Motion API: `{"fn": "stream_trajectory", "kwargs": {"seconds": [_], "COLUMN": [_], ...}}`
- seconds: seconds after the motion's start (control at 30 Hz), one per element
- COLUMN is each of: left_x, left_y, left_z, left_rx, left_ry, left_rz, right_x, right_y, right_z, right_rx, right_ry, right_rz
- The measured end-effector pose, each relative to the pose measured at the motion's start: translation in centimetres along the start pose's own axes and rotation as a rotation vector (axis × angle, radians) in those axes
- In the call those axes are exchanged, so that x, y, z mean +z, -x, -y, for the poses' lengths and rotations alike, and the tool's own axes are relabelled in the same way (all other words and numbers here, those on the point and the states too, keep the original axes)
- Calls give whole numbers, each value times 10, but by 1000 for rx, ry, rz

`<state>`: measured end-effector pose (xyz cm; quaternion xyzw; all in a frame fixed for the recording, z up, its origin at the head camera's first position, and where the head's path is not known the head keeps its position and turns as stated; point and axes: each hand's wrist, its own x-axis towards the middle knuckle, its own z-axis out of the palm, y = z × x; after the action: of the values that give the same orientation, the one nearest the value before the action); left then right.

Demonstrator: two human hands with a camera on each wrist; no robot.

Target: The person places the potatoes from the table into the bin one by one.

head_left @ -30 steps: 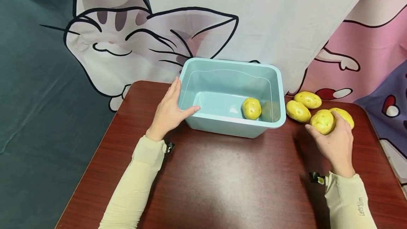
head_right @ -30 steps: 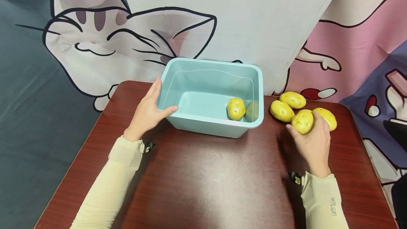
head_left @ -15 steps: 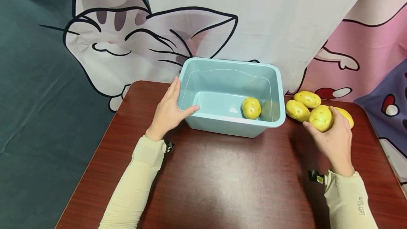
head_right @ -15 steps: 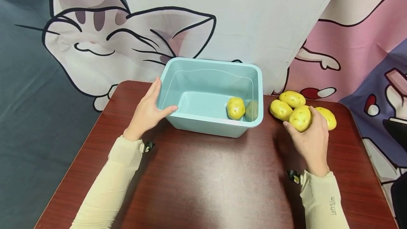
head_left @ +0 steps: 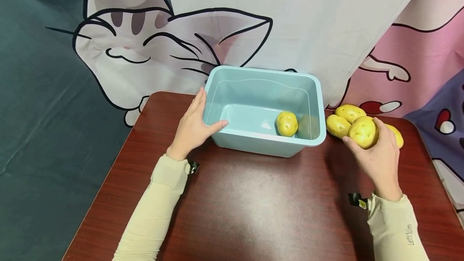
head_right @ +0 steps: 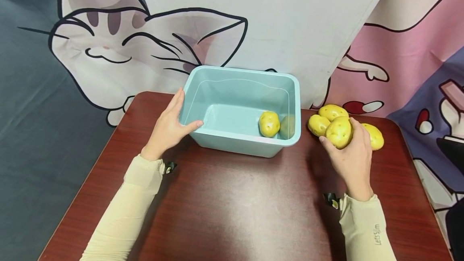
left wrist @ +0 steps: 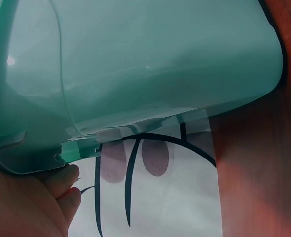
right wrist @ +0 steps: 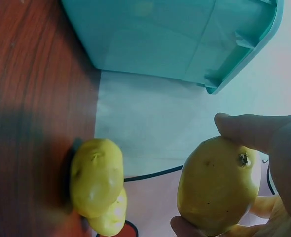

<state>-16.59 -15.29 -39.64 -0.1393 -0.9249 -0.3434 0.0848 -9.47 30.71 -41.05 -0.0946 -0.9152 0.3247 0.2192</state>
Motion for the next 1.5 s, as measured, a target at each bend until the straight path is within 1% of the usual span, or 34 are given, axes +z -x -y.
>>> {"fn": "stream_trajectory", "kwargs": {"seconds": [0.17, 0.3, 0.53, 0.97, 1.33, 1.5], "left_x": [0, 0, 0, 1, 1, 1], "left_y": [0, 0, 0, 0, 0, -1], "left_z": [0, 0, 0, -1, 0, 1], "left_rx": [3, -1, 0, 8, -2, -2], "left_ry": [-1, 0, -1, 1, -5, -9], "left_rz": [-3, 0, 3, -1, -1, -1], "right_x": [1, 1, 0, -1, 1, 1], "right_y": [-1, -2, -2, -4, -7, -7], "right_z": [4, 7, 13, 24, 35, 39], "right_rx": [-39, -54, -59, -109, -103, -135], "right_ry": [-17, -23, -34, -52, -59, -72], "right_rz": [-25, -39, -36, -58, -45, -50]}}
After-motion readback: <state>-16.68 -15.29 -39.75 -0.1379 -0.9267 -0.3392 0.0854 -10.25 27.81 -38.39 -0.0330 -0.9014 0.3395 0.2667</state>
